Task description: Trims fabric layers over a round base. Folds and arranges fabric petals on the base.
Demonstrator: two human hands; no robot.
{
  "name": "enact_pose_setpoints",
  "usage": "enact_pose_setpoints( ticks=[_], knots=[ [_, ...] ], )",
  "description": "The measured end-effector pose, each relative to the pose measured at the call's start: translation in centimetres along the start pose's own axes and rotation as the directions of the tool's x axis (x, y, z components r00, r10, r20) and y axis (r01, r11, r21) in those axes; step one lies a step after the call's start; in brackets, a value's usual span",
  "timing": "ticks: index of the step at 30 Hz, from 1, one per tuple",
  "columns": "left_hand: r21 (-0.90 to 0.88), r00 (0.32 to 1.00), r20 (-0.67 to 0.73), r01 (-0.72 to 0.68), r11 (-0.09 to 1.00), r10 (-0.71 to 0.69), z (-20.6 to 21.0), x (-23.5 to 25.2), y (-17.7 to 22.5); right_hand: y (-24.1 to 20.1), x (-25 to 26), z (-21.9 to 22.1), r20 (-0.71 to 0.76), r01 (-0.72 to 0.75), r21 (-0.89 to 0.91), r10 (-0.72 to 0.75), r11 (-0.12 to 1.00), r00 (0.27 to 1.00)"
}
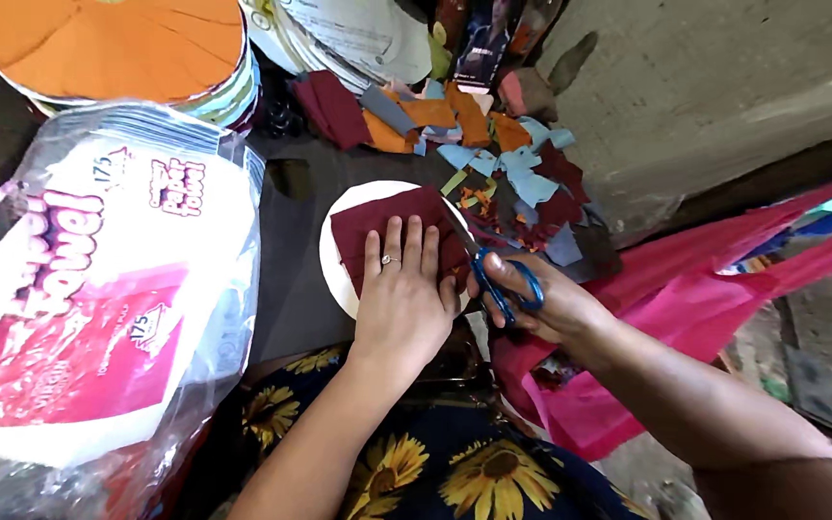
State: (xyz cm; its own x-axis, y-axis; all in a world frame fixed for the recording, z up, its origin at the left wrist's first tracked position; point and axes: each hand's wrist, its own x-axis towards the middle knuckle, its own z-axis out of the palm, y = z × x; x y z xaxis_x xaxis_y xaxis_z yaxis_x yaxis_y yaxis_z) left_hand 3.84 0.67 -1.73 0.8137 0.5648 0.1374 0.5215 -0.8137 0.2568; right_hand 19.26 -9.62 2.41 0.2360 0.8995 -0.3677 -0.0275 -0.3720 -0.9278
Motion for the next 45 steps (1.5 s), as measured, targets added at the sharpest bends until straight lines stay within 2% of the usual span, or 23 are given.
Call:
enact_pose_setpoints(
  ticks=[24, 31, 38, 45],
  knots=[
    [0.005, 1.0, 0.017, -0.004, 1.0, 0.004, -0.2, 0.0, 0.0, 0.0, 0.2, -0.3, 0.002, -0.004, -0.043, 0.004, 0.999, 1.0],
    [-0.011, 0.999, 0.051, 0.005, 1.0, -0.004, -0.3, 0.1, 0.0, -0.3, 0.1, 0.0, -0.044, -0.015, -0.14, 0.009, 0.99, 0.999],
    [-0.007, 0.999, 0.045, 0.005, 1.0, -0.005, -0.3, 0.1, 0.1, -0.8, 0.3, -0.6, 0.012, -0.028, -0.057, 0.028, 0.998, 1.0],
    [-0.004, 0.999, 0.046, 0.005, 1.0, -0.005, -0.3, 0.2, 0.1, -1.1, 0.8, -0.6, 0.023, -0.033, -0.062, 0.035, 0.998, 0.999]
  ],
)
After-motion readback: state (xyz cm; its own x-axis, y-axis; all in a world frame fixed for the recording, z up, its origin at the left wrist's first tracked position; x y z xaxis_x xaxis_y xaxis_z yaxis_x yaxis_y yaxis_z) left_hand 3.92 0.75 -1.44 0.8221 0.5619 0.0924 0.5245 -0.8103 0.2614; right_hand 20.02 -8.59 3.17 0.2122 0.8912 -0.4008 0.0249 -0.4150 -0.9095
